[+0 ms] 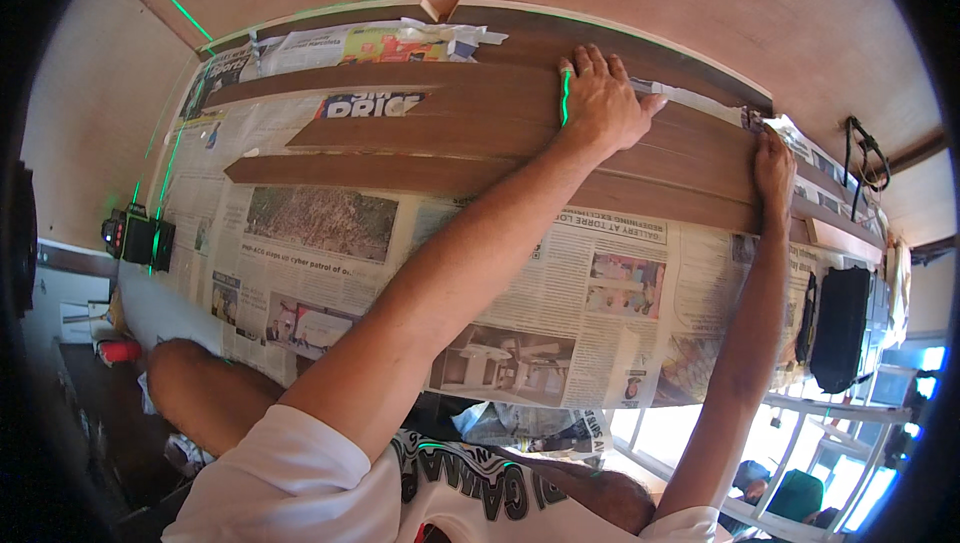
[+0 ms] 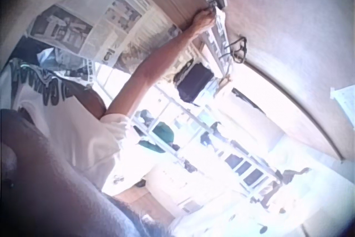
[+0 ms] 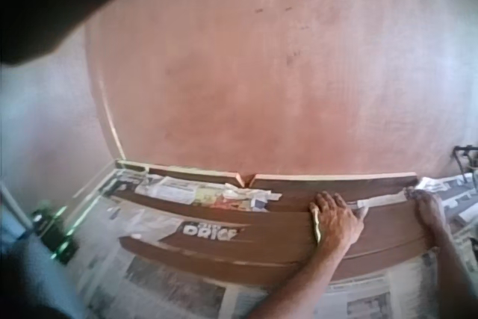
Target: The person aligns wooden cabinet parts on a wall using a green laser level for guidance. They adjust the position of the wooden pieces and the laser level to ensure proper alignment before securing them.
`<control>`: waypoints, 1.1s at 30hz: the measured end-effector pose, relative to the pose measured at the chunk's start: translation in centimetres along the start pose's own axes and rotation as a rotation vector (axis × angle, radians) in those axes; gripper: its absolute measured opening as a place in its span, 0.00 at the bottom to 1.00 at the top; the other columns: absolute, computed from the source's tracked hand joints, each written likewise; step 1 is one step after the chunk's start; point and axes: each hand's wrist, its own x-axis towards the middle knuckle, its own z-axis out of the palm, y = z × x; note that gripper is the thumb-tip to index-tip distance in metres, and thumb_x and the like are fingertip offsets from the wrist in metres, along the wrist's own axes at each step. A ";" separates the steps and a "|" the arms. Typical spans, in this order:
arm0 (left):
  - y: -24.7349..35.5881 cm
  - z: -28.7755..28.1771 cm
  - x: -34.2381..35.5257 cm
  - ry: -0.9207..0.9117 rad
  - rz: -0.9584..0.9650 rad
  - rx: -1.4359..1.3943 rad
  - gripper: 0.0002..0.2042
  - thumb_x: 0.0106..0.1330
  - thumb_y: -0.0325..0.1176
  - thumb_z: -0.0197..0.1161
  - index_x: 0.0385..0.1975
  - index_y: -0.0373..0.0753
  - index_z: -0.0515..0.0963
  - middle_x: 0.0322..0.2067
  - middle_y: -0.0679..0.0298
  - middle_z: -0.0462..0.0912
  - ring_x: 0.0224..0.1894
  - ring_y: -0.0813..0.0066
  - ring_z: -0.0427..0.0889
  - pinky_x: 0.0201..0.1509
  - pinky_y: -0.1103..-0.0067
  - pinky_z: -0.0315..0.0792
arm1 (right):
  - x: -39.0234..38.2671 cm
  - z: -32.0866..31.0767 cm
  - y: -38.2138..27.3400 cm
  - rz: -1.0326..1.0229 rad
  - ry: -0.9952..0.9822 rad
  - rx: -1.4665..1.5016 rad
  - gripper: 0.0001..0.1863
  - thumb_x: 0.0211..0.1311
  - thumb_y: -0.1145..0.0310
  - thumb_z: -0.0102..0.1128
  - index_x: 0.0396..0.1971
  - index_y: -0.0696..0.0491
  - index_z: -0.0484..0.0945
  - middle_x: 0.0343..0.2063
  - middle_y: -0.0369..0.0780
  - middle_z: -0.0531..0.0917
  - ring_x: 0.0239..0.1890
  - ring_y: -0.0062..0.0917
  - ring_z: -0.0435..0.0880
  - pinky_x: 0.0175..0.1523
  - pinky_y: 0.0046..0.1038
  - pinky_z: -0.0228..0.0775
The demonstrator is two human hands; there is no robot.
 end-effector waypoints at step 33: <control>-5.4 -1.6 1.7 0.132 -0.169 -0.043 0.56 0.69 0.67 0.57 0.73 0.13 0.49 0.70 0.11 0.46 0.76 0.18 0.49 0.79 0.43 0.42 | 7.2 5.9 2.0 0.201 0.038 -0.141 0.30 0.78 0.50 0.42 0.71 0.52 0.70 0.61 0.54 0.81 0.63 0.59 0.77 0.69 0.52 0.64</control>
